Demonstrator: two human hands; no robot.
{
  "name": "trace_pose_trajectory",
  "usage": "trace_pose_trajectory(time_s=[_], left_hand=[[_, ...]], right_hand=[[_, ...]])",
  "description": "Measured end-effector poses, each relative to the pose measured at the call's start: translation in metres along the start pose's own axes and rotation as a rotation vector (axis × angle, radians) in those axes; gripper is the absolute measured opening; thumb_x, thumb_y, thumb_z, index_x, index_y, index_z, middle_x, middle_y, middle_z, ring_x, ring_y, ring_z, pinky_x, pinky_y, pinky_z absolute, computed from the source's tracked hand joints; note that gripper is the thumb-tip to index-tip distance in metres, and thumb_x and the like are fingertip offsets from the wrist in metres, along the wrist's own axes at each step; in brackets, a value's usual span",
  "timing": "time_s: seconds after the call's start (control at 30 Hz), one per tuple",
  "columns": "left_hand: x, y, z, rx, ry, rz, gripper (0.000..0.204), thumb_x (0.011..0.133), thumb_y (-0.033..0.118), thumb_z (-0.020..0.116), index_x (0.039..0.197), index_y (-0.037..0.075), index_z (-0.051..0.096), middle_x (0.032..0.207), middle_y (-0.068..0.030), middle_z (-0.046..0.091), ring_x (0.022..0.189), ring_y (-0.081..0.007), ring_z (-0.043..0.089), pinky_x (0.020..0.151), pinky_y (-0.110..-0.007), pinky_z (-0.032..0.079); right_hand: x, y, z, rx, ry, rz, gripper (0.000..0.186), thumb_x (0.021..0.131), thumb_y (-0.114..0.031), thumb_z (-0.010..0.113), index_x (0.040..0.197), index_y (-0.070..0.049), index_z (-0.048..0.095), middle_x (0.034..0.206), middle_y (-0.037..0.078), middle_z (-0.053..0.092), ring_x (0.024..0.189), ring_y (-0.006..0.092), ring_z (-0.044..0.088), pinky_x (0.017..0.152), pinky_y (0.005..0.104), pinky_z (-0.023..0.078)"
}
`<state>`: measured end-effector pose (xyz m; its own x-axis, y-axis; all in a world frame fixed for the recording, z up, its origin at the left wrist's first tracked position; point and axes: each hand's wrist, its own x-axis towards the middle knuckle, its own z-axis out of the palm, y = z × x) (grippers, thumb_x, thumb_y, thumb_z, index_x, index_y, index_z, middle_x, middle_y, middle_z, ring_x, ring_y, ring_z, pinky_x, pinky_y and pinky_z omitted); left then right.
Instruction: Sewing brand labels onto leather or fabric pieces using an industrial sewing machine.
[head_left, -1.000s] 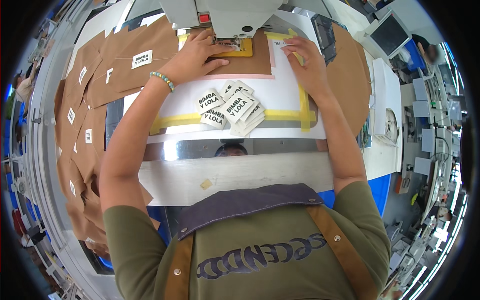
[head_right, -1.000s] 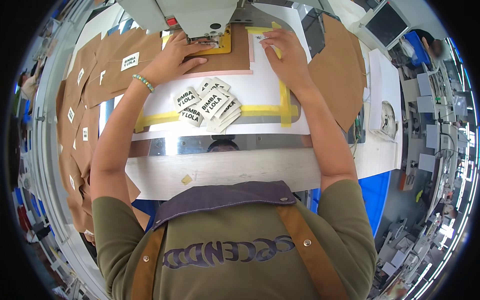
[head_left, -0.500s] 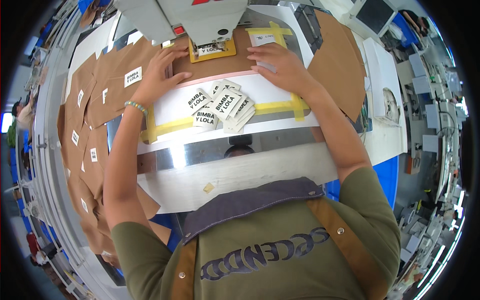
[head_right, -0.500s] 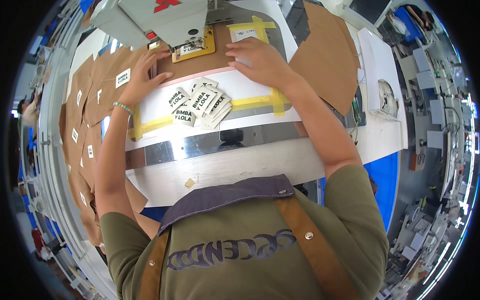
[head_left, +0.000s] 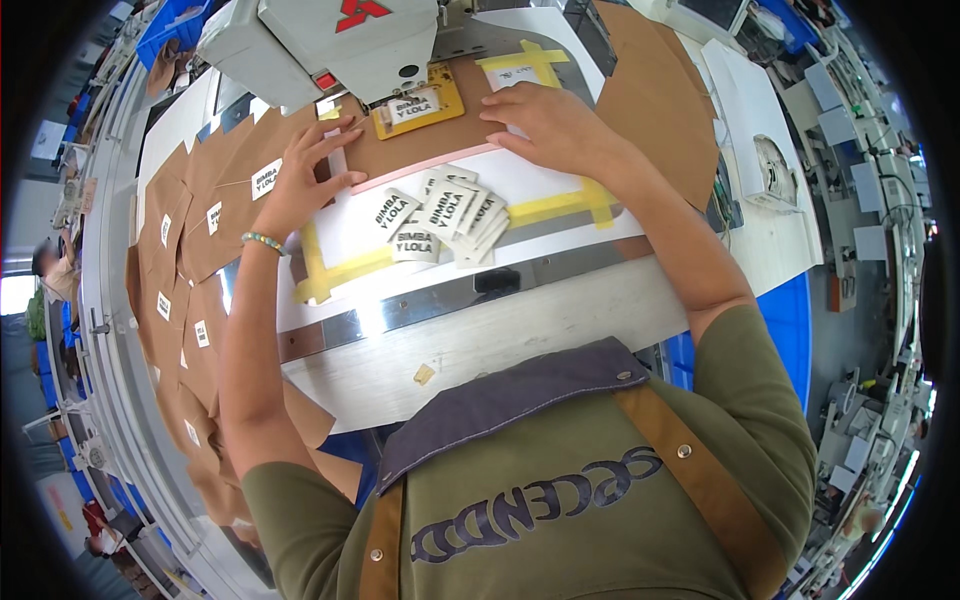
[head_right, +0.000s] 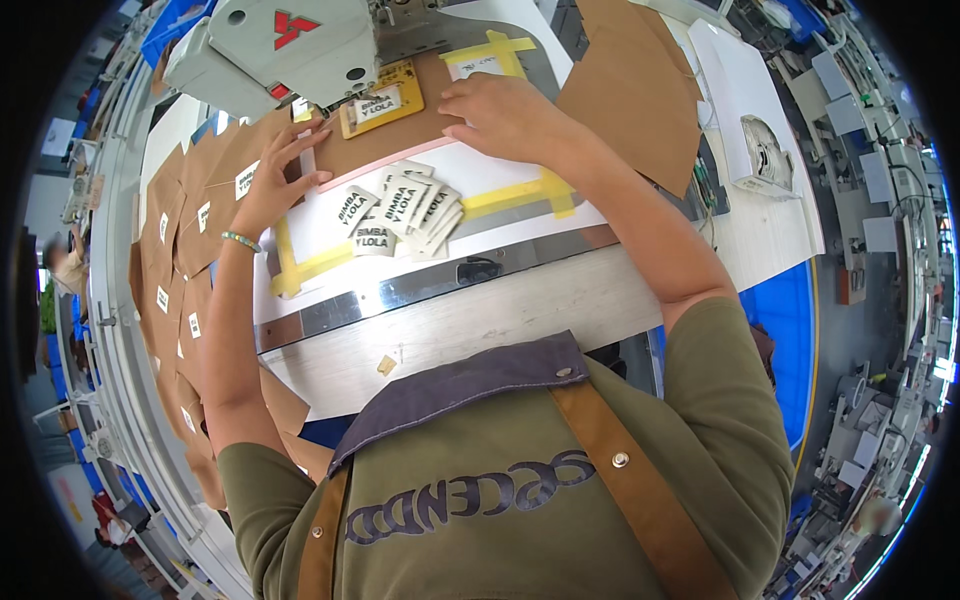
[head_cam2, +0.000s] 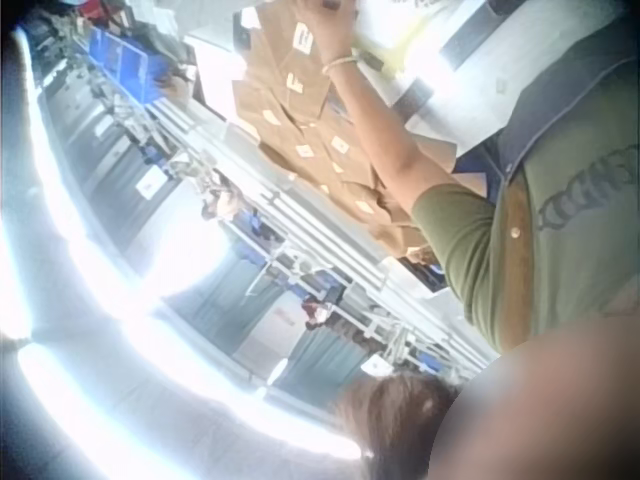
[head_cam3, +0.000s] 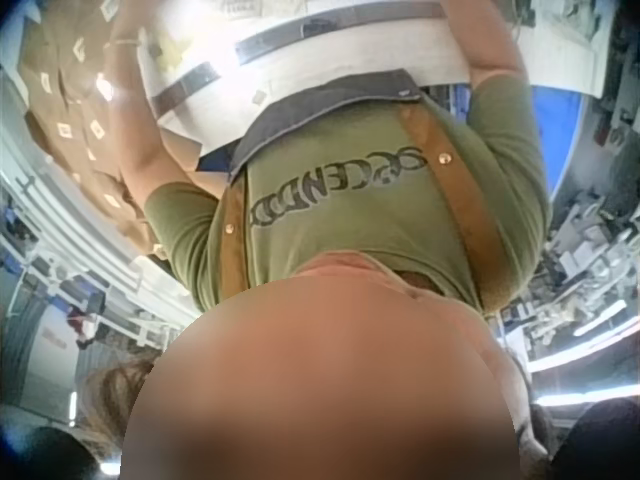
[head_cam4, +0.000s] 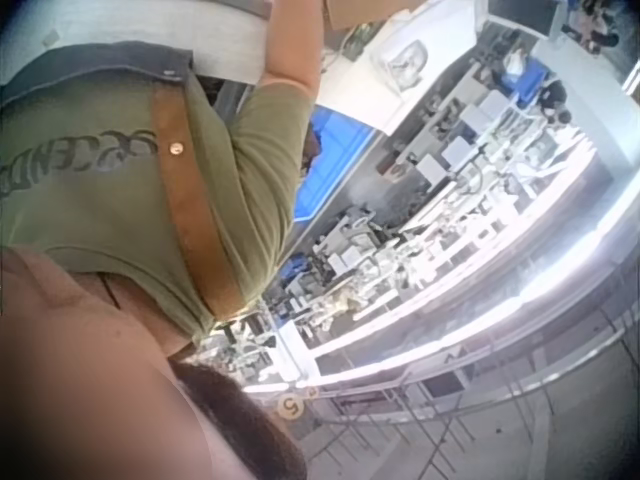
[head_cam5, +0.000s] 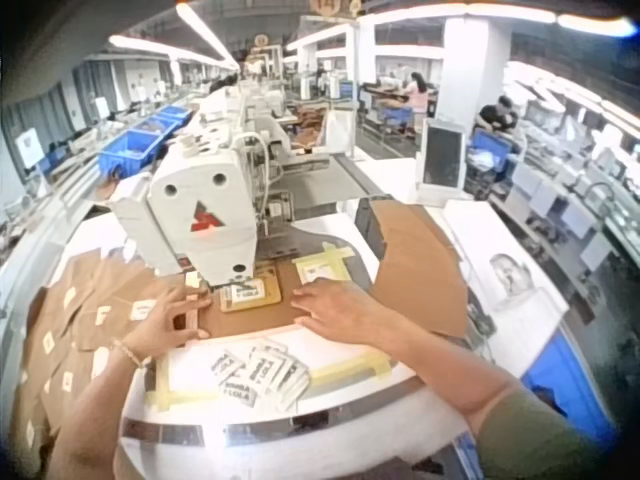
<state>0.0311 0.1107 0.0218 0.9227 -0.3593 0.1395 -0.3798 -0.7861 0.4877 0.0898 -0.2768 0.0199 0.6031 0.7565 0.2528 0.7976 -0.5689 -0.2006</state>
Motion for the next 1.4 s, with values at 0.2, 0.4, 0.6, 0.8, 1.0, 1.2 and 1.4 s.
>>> trace_pose_trajectory(time_s=[0.2, 0.4, 0.6, 0.8, 1.0, 1.2, 1.4], left_hand=[[0.006, 0.026, 0.029, 0.093, 0.138, 0.136, 0.047, 0.087, 0.023, 0.088, 0.130, 0.008, 0.076, 0.142, -0.0069, 0.067, 0.132, -0.0307, 0.058, 0.113, -0.044, 0.048], [0.019, 0.020, 0.040, 0.077, 0.296, 0.132, 0.020, 0.086, 0.001, 0.079, 0.106, 0.004, 0.075, 0.113, -0.0087, 0.070, 0.111, -0.0328, 0.063, 0.098, -0.043, 0.053], [-0.006, 0.032, 0.035, 0.041, 0.237, 0.240, 0.015, 0.086, -0.006, 0.072, 0.098, 0.002, 0.068, 0.111, -0.0096, 0.070, 0.105, -0.0328, 0.065, 0.092, -0.043, 0.055], [-0.074, 0.024, 0.008, 0.306, 0.264, 0.209, 0.017, 0.088, -0.009, 0.065, 0.101, 0.002, 0.066, 0.114, -0.0104, 0.071, 0.115, -0.0344, 0.069, 0.093, -0.044, 0.058], [-0.120, -0.033, -0.032, 0.382, 0.304, -0.121, 0.018, 0.093, -0.010, 0.060, 0.105, 0.001, 0.069, 0.122, -0.0134, 0.072, 0.113, -0.0384, 0.071, 0.095, -0.044, 0.058], [-0.153, -0.084, -0.050, 0.442, 0.366, -0.228, 0.024, 0.096, -0.009, 0.060, 0.115, 0.001, 0.072, 0.126, -0.0146, 0.072, 0.118, -0.0352, 0.071, 0.098, -0.042, 0.057], [-0.124, -0.063, -0.056, 0.356, 0.293, -0.317, 0.047, 0.097, -0.012, 0.056, 0.140, 0.003, 0.066, 0.150, -0.0135, 0.064, 0.132, -0.0321, 0.067, 0.112, -0.040, 0.055]], right_hand=[[-0.008, -0.022, -0.030, -0.137, -0.251, 0.127, 0.038, 0.102, -0.034, 0.072, 0.127, -0.005, 0.074, 0.120, 0.010, 0.072, 0.116, 0.0306, 0.069, 0.098, 0.0439, 0.057], [-0.007, -0.021, -0.023, -0.198, -0.184, 0.077, 0.029, 0.101, -0.030, 0.072, 0.117, -0.007, 0.075, 0.111, 0.008, 0.072, 0.106, 0.0296, 0.072, 0.089, 0.0431, 0.059], [-0.020, -0.024, -0.010, -0.306, -0.048, -0.053, 0.016, 0.093, -0.018, 0.075, 0.106, -0.008, 0.076, 0.103, 0.004, 0.073, 0.097, 0.0252, 0.074, 0.078, 0.0389, 0.061], [-0.033, -0.038, -0.005, -0.129, 0.170, -0.236, 0.013, 0.091, -0.010, 0.076, 0.103, -0.008, 0.077, 0.107, 0.003, 0.077, 0.098, 0.0231, 0.074, 0.077, 0.0376, 0.061], [-0.049, -0.013, -0.018, -0.121, 0.238, -0.164, 0.012, 0.092, -0.010, 0.077, 0.104, -0.008, 0.078, 0.115, 0.005, 0.079, 0.103, 0.0249, 0.074, 0.080, 0.0375, 0.062], [-0.084, 0.011, -0.078, -0.161, 0.135, 0.210, 0.019, 0.098, -0.021, 0.074, 0.112, -0.009, 0.079, 0.113, 0.010, 0.078, 0.104, 0.0320, 0.073, 0.086, 0.0426, 0.059], [-0.137, 0.023, -0.074, -0.309, 0.039, 0.332, 0.027, 0.096, -0.023, 0.075, 0.120, -0.010, 0.078, 0.122, 0.011, 0.075, 0.108, 0.0336, 0.072, 0.090, 0.0459, 0.058]])
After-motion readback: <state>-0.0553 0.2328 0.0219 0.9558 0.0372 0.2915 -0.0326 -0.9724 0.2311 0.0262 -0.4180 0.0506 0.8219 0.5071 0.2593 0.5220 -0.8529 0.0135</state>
